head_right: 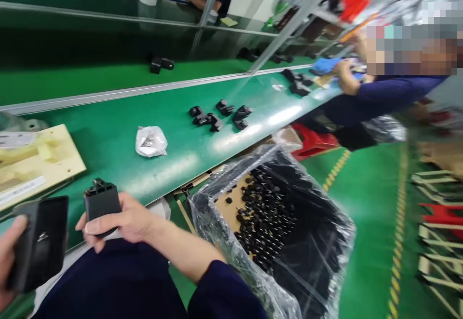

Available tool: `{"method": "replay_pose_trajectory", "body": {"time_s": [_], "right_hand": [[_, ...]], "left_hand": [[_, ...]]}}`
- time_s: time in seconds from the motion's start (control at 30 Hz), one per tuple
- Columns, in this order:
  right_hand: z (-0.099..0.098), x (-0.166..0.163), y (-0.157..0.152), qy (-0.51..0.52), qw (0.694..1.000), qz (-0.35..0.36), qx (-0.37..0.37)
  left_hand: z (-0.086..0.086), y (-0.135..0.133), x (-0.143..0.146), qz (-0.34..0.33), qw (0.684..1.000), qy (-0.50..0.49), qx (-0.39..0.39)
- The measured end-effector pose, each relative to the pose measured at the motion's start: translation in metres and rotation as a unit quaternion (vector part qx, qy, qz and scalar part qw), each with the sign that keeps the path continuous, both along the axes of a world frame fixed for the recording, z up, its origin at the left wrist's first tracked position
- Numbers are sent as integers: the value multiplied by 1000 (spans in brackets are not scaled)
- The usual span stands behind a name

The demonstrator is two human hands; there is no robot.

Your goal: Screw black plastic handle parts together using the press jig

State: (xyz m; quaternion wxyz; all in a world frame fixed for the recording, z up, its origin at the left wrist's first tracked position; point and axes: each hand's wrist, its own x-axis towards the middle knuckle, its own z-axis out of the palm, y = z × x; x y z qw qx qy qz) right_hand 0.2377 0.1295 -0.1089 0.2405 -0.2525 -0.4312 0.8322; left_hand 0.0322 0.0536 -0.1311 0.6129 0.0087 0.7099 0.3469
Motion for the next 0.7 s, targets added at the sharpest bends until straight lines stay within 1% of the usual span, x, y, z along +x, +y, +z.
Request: {"method": "replay_pose_trajectory", "body": {"time_s": [0.03, 0.07, 0.1, 0.13, 0.17, 0.2, 0.23, 0.27, 0.3, 0.33, 0.37, 0.47, 0.6, 0.7], "right_hand": [[8, 1, 7, -103, 987, 6, 126], [16, 2, 15, -204, 944, 1, 258], [21, 1, 22, -269, 887, 26, 375], [26, -2, 30, -311, 824, 63, 470], [29, -6, 36, -340, 759, 101, 546], [31, -11, 40, -359, 700, 141, 600], [32, -16, 42, -375, 651, 177, 636], [34, -23, 43, -388, 612, 208, 657], [35, -29, 42, -397, 583, 236, 668], [37, -35, 41, -403, 563, 259, 673], [38, -40, 39, -408, 549, 278, 675], [38, -52, 38, -419, 522, 299, 680], [34, -58, 42, -410, 502, 303, 698], [34, -59, 47, -387, 497, 313, 710]], "left_hand": [[5, 3, 5, 8, 1000, 10, 12], [9, 7, 9, 2, 999, 8, 31], [12, 11, 11, -4, 998, 26, 50], [14, 15, 11, -9, 996, 46, 80], [15, 18, 11, -13, 992, 64, 108], [16, 21, 10, -16, 987, 84, 133], [16, 23, 9, -20, 983, 99, 156], [16, 24, 10, -26, 978, 111, 175], [16, 24, 10, -36, 973, 123, 193], [16, 23, 11, -49, 967, 134, 210], [16, 23, 12, -63, 961, 144, 226], [14, 20, 13, -92, 945, 179, 259], [13, 19, 11, -92, 938, 214, 259], [17, 20, 12, -74, 946, 208, 238]]}}
